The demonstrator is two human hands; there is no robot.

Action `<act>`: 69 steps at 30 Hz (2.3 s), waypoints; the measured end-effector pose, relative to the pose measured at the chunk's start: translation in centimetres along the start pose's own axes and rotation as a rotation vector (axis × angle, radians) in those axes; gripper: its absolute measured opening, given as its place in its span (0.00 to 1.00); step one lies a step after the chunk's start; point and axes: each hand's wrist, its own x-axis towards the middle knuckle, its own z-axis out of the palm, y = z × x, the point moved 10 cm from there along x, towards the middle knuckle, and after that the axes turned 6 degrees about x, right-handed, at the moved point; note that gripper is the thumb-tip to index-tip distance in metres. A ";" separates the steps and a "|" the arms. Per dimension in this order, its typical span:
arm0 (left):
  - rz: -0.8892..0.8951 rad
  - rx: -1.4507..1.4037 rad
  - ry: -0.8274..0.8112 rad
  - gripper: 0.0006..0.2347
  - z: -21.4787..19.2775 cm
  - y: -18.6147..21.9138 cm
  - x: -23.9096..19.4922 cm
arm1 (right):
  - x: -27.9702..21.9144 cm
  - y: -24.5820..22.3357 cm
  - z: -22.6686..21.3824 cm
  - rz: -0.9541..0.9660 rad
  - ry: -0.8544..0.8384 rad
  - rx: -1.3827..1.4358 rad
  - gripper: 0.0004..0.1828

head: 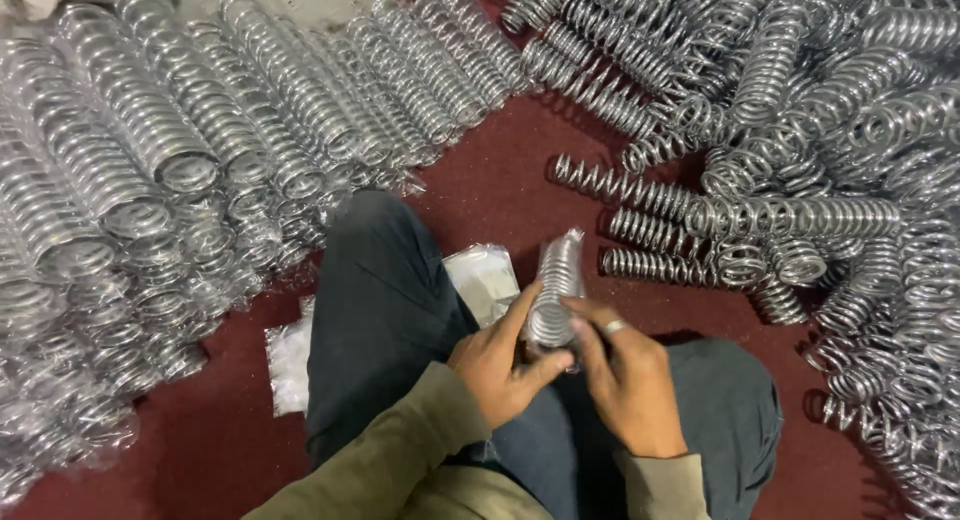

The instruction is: Manually picking up metal springs and placing them into individual plastic bags while sitting on the floor.

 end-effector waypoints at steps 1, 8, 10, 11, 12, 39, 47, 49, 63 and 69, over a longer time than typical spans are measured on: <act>0.001 0.001 0.001 0.41 0.1 -0.5 -0.2 | 0.5 -1.1 -0.5 -0.001 0.001 0.000 0.16; 0.628 0.083 0.381 0.20 -2.4 6.0 -0.4 | -0.5 -8.1 -1.3 -0.305 0.071 -0.266 0.01; 0.696 0.010 0.397 0.16 -1.9 6.7 0.2 | -1.4 -9.0 -1.3 -0.321 0.082 -0.233 0.03; 0.684 -0.064 0.332 0.11 -0.9 6.4 0.9 | -1.7 -8.8 -1.6 -0.272 0.114 -0.255 0.06; 0.671 -0.137 0.266 0.07 0.1 6.0 1.6 | -2.1 -8.7 -1.9 -0.222 0.146 -0.274 0.09; 0.742 -0.143 0.489 0.14 0.0 7.2 -1.4 | -0.8 0.4 -1.4 0.679 -0.126 -0.294 0.29; 0.781 -0.134 0.513 0.10 0.3 7.7 -1.7 | -0.7 1.7 -1.0 0.641 -0.215 -0.318 0.27; 0.799 -0.123 0.522 0.08 0.3 7.5 -1.4 | -0.2 1.7 -1.1 0.600 -0.223 -0.318 0.27; 0.703 0.108 0.130 0.22 7.7 0.4 3.8 | -1.9 3.6 -0.6 0.419 -0.367 -0.337 0.25; 0.757 0.111 0.126 0.20 7.8 1.1 3.1 | -2.9 3.8 -1.0 0.352 -0.238 -0.274 0.22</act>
